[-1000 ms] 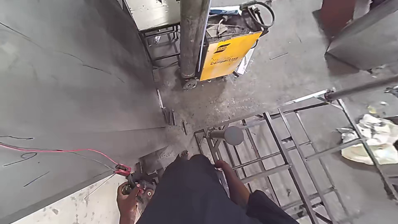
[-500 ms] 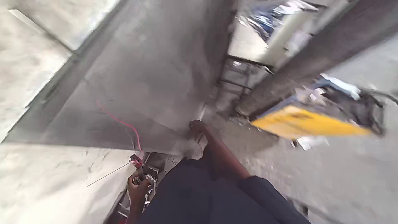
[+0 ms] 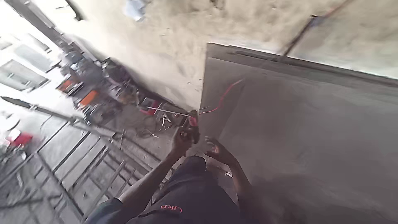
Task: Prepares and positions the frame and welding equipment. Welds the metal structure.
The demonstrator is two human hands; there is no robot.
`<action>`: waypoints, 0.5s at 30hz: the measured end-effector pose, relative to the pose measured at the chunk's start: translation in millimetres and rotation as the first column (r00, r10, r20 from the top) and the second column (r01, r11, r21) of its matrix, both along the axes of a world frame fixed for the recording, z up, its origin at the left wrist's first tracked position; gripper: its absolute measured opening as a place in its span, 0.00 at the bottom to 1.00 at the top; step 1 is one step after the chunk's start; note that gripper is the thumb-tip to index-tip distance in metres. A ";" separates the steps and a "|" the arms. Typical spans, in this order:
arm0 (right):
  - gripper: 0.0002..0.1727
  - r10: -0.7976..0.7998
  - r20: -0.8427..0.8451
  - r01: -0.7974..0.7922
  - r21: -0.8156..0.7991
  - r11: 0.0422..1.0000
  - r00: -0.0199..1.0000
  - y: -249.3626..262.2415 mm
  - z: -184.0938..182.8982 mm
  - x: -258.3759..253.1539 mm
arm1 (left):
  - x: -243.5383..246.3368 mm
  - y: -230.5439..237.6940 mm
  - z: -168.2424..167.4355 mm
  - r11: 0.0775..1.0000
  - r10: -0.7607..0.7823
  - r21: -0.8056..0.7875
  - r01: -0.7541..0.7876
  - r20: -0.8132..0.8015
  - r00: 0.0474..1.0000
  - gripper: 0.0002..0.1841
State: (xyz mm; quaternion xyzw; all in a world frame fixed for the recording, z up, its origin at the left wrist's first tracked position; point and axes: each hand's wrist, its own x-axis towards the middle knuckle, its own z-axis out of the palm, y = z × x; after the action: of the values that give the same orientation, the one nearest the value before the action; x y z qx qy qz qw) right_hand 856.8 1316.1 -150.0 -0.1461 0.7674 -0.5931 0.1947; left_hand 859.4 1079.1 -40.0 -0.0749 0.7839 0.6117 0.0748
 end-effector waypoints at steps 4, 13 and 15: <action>0.60 0.224 -0.022 -0.224 -0.181 0.958 0.974 -31.6 34.2 -10.4 | 68.8 18.7 5.1 0.925 0.085 0.375 -0.063 -0.042 0.996 0.29; 0.41 0.382 0.311 -0.305 -0.270 0.913 0.870 -64.6 -10.4 91.2 | 199.4 -4.5 -48.5 0.849 0.307 0.451 -0.276 0.003 0.952 0.24; 0.37 0.344 0.355 -0.272 -0.236 0.933 0.869 -63.3 -19.0 110.4 | 232.1 -9.7 -61.3 0.749 0.454 0.487 -0.450 0.119 0.883 0.22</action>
State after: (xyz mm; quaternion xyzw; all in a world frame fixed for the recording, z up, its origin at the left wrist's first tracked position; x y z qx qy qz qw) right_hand 967.2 1252.8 -169.0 -0.1626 0.6235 -0.6376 0.4223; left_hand 1091.6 1069.4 -101.3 -0.2379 0.5565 0.7937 -0.0614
